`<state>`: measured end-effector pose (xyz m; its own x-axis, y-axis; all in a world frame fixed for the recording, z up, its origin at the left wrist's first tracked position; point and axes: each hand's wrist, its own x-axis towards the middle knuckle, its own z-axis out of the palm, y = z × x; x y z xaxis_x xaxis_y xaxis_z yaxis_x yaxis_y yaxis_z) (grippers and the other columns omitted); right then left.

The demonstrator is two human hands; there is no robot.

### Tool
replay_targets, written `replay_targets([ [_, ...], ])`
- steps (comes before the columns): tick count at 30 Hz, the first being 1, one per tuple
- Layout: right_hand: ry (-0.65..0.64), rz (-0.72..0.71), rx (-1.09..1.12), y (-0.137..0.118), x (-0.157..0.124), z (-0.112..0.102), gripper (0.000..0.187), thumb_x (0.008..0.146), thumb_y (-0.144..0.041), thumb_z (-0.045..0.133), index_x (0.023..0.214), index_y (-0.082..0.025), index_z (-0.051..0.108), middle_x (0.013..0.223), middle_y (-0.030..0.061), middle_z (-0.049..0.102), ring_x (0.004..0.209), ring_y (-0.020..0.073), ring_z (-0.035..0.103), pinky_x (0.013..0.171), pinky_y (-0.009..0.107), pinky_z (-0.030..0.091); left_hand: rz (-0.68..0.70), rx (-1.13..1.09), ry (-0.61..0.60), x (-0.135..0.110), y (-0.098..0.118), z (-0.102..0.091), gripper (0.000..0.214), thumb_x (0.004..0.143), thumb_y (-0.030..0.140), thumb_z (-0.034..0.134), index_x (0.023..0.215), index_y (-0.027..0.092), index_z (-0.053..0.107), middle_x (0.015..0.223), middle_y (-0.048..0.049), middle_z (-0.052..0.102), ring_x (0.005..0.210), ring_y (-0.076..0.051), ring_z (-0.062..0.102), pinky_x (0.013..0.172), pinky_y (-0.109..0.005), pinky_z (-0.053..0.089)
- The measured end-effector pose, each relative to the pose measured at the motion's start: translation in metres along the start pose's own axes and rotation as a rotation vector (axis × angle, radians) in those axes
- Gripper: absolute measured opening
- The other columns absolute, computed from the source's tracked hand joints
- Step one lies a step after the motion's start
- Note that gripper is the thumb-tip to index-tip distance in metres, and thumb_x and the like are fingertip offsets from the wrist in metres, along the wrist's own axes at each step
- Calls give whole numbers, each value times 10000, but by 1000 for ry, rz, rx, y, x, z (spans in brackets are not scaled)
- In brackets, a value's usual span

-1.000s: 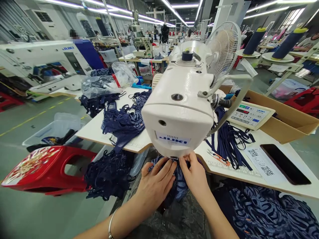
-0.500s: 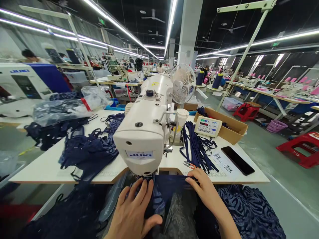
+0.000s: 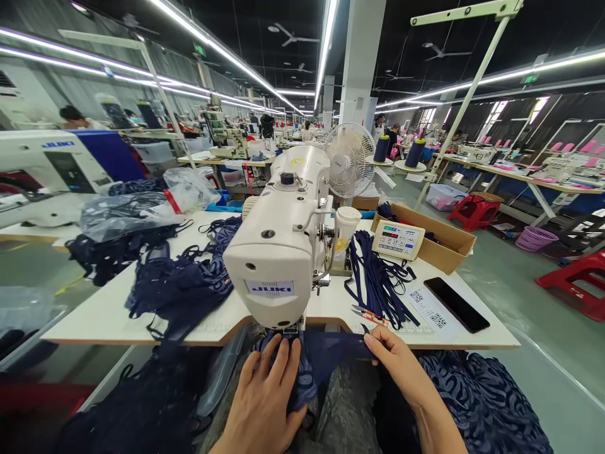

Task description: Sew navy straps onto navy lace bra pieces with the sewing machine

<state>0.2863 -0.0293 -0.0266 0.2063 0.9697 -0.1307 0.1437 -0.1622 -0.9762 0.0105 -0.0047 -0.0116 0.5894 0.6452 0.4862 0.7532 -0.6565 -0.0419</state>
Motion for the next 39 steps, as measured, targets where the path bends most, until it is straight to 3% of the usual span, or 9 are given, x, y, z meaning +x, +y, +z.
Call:
replay_targets([
  [3, -4, 40, 251, -3, -3, 10, 396, 814, -542, 656, 711, -208, 471, 688, -37, 416, 603, 109, 388, 541, 220, 389, 20, -22, 51, -3, -2, -3, 684, 797, 530, 616, 1356, 149, 507, 1298, -113, 593, 1268, -306, 437, 1051, -418, 244],
  [6, -50, 80, 410, -12, -7, 26, 289, 814, -471, 695, 939, -251, 556, 762, -31, 454, 632, 110, 428, 537, 209, 406, 11, -58, 77, -9, -16, -6, 577, 760, 352, 625, 1289, 135, 547, 1289, -119, 598, 1265, -285, 455, 1069, -405, 260],
  [12, -150, -4, 311, -26, -1, 80, 303, 836, -500, 651, 981, -245, 579, 777, -11, 473, 630, 123, 449, 530, 231, 440, -255, 142, 162, -22, -57, 5, 509, 758, 13, 444, 1252, 72, 547, 1284, -166, 585, 1228, -265, 508, 1017, -403, 376],
  [14, -115, -54, 172, -27, 4, 98, 349, 822, -532, 644, 993, -236, 574, 796, 5, 488, 698, 158, 493, 564, 258, 474, -192, 207, 201, -23, -62, 8, 536, 819, -18, 387, 1339, 66, 485, 1345, -166, 548, 1282, -252, 465, 1046, -389, 361],
  [17, -44, -147, -30, -27, 12, 116, 342, 839, -520, 610, 1014, -231, 563, 773, 1, 497, 733, 177, 521, 637, 291, 487, 138, 187, 161, -19, -61, 7, 476, 936, 77, 376, 1402, 149, 447, 1419, -107, 505, 1340, -204, 412, 1095, -347, 322],
  [19, -21, -205, -102, -27, 14, 119, 298, 855, -482, 596, 996, -223, 555, 782, 7, 537, 763, 183, 551, 714, 313, 483, 298, 134, 67, -15, -57, 4, 436, 978, 139, 374, 1405, 180, 450, 1439, -69, 492, 1339, -174, 415, 1101, -319, 321],
  [21, -31, -226, -122, -29, 14, 117, 275, 866, -456, 587, 996, -216, 550, 830, 25, 584, 815, 192, 582, 769, 323, 481, 330, 72, -4, -11, -55, 1, 415, 996, 152, 357, 1399, 163, 456, 1429, -56, 505, 1329, -160, 428, 1101, -305, 326],
  [30, -95, -214, -78, -27, 1, 100, 300, 939, -423, 502, 1165, -233, 549, 917, 30, 559, 811, 162, 563, 760, 292, 501, 293, -68, 2, -10, -58, 6, 444, 985, 120, 364, 1399, 249, 458, 1401, -64, 532, 1367, -197, 391, 1115, -404, 286],
  [39, -98, -439, -325, -33, 17, 105, 242, 950, -369, 460, 1040, -246, 649, 1112, 90, 571, 1060, 242, 545, 928, 392, 464, 228, -1, -48, -16, -53, 6, 465, 991, 146, 372, 1429, 295, 419, 1435, -24, 510, 1391, -162, 347, 1077, -355, 284],
])
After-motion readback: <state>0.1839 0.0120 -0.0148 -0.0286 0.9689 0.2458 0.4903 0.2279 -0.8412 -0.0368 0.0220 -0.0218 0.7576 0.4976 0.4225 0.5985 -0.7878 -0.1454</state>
